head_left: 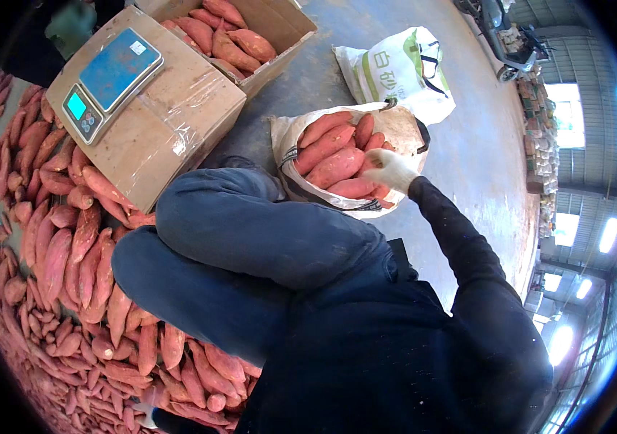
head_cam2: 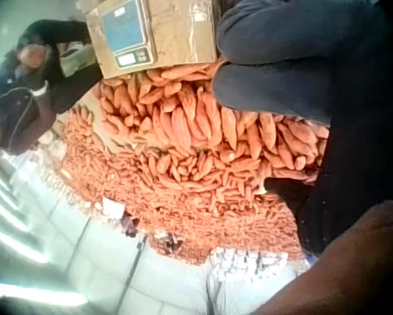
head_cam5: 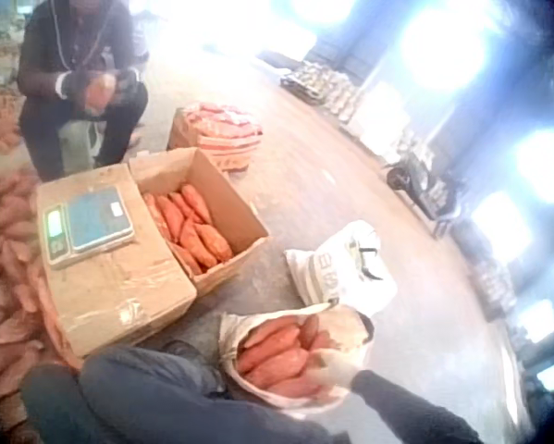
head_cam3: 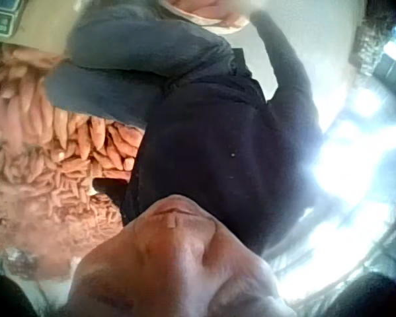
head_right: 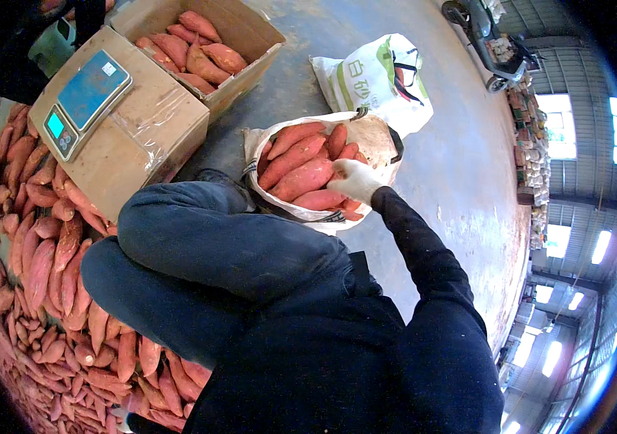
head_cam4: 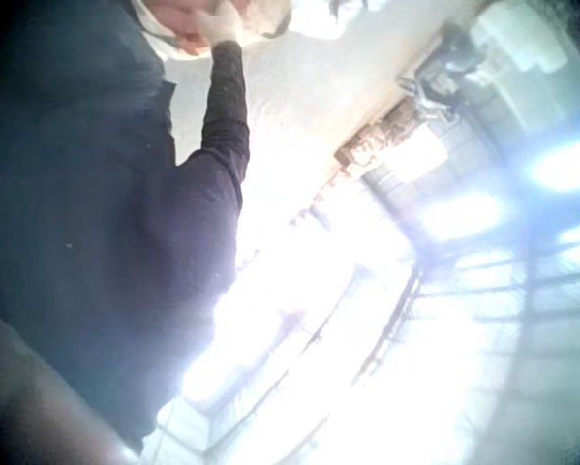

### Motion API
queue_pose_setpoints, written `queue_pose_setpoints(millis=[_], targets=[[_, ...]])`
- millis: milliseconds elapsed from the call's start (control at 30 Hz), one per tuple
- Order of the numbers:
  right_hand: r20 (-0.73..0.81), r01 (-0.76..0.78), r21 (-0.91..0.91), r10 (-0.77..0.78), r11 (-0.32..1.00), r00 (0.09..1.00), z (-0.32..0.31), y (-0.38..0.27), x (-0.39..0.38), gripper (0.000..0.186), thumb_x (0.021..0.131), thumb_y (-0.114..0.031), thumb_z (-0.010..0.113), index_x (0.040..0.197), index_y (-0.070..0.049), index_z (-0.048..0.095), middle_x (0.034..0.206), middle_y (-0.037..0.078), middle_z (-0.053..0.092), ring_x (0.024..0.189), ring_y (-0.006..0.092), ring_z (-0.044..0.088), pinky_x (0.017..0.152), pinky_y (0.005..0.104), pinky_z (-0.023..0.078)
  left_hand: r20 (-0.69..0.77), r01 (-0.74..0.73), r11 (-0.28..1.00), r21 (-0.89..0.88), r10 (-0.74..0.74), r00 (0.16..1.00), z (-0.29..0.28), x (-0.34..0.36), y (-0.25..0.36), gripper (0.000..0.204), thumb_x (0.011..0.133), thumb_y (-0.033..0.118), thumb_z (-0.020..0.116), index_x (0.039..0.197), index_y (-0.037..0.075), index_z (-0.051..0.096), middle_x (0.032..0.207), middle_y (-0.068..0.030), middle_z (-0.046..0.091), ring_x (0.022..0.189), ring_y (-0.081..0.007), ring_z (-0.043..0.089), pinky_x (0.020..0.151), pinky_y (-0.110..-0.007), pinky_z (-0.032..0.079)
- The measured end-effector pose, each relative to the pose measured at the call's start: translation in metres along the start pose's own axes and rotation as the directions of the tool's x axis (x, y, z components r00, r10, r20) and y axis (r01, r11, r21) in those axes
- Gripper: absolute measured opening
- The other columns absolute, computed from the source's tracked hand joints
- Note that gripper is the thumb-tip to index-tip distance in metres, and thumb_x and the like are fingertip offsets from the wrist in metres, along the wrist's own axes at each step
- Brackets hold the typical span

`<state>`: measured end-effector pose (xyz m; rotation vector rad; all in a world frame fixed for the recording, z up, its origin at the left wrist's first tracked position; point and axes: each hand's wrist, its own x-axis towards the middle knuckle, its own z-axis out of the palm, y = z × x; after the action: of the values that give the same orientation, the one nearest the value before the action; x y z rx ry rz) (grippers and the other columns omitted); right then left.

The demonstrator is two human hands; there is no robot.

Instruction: The person sits on the floor and repeatedly picks up sweet potatoes from a large pile, places them on a digital scale, and then transfers them into a white sack. The process is continuous and repetitive, with the person handling the potatoes one by one or in small groups.

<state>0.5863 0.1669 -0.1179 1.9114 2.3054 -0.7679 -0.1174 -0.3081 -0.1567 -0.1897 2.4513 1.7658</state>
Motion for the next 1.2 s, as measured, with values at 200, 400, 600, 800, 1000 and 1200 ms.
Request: queue_pose_setpoints(millis=[200,400,600,800,1000,1200], targets=[[0.469,0.322,-0.462,-0.081,0.827,0.880,0.008,-0.010,-0.008,0.047,0.072,-0.017,0.073,0.117,-0.008,0.062,0.105,0.017,0.068,0.100,0.0357,0.066,0.083,0.0458,0.053,0.059,-0.097,0.981,-0.169,0.108,0.992,0.023,-0.091,0.109,0.056,0.104,0.029,0.033,0.153,0.002,0.024,0.158,-0.0204,0.021,0.146,-0.0319,0.022,0.120,-0.044,0.018],[0.503,0.400,-0.370,-0.182,0.838,0.845,0.017,0.000,0.011,0.037,0.073,-0.020,0.072,0.108,-0.008,0.066,0.099,0.017,0.070,0.097,0.0355,0.067,0.082,0.0446,0.053,0.518,-0.559,0.829,-0.018,0.486,0.704,0.162,-0.168,0.196,0.050,0.105,0.018,0.035,0.147,-0.008,0.030,0.151,-0.0225,0.034,0.134,-0.0326,0.045,0.112,-0.041,0.039],[0.453,0.380,-0.135,-0.284,0.915,0.845,0.001,0.040,0.005,0.046,0.072,-0.044,0.075,0.097,-0.005,0.071,0.092,0.019,0.070,0.091,0.0373,0.068,0.079,0.0454,0.053,0.888,-0.062,0.947,-0.314,0.316,0.334,0.361,-0.374,0.221,0.040,0.103,0.024,0.047,0.136,0.000,0.051,0.124,-0.0163,0.062,0.108,-0.0268,0.065,0.092,-0.035,0.053],[0.477,-0.254,0.579,-0.070,0.774,0.876,-0.092,0.053,0.003,0.048,0.093,-0.043,0.063,0.118,-0.001,0.065,0.098,0.007,0.069,0.094,0.0193,0.063,0.087,0.0348,0.050,0.956,0.160,0.953,0.258,-0.228,-0.187,0.406,-0.471,0.159,0.042,0.100,0.035,0.056,0.132,0.008,0.055,0.110,-0.0098,0.067,0.094,-0.0203,0.068,0.081,-0.033,0.056],[0.298,-0.006,0.867,-0.508,0.498,0.808,-0.079,0.032,0.029,0.053,0.105,-0.043,0.039,0.123,0.002,0.061,0.110,0.009,0.067,0.106,0.0253,0.062,0.095,0.0381,0.048,0.943,0.692,0.662,0.286,-0.069,-0.324,0.439,-0.527,0.136,0.057,0.098,0.052,0.053,0.136,0.011,0.046,0.120,-0.0125,0.059,0.107,-0.0244,0.061,0.094,-0.045,0.053],[0.154,0.497,-0.139,-0.477,0.857,0.865,0.008,-0.008,0.060,0.067,0.066,-0.034,0.078,0.124,-0.008,0.059,0.121,0.018,0.062,0.115,0.0365,0.058,0.095,0.0480,0.048,0.953,0.752,0.597,0.281,-0.265,-0.145,0.407,-0.436,0.184,0.053,0.097,0.041,0.060,0.135,0.009,0.044,0.111,-0.0130,0.061,0.092,-0.0242,0.063,0.089,-0.041,0.055]])
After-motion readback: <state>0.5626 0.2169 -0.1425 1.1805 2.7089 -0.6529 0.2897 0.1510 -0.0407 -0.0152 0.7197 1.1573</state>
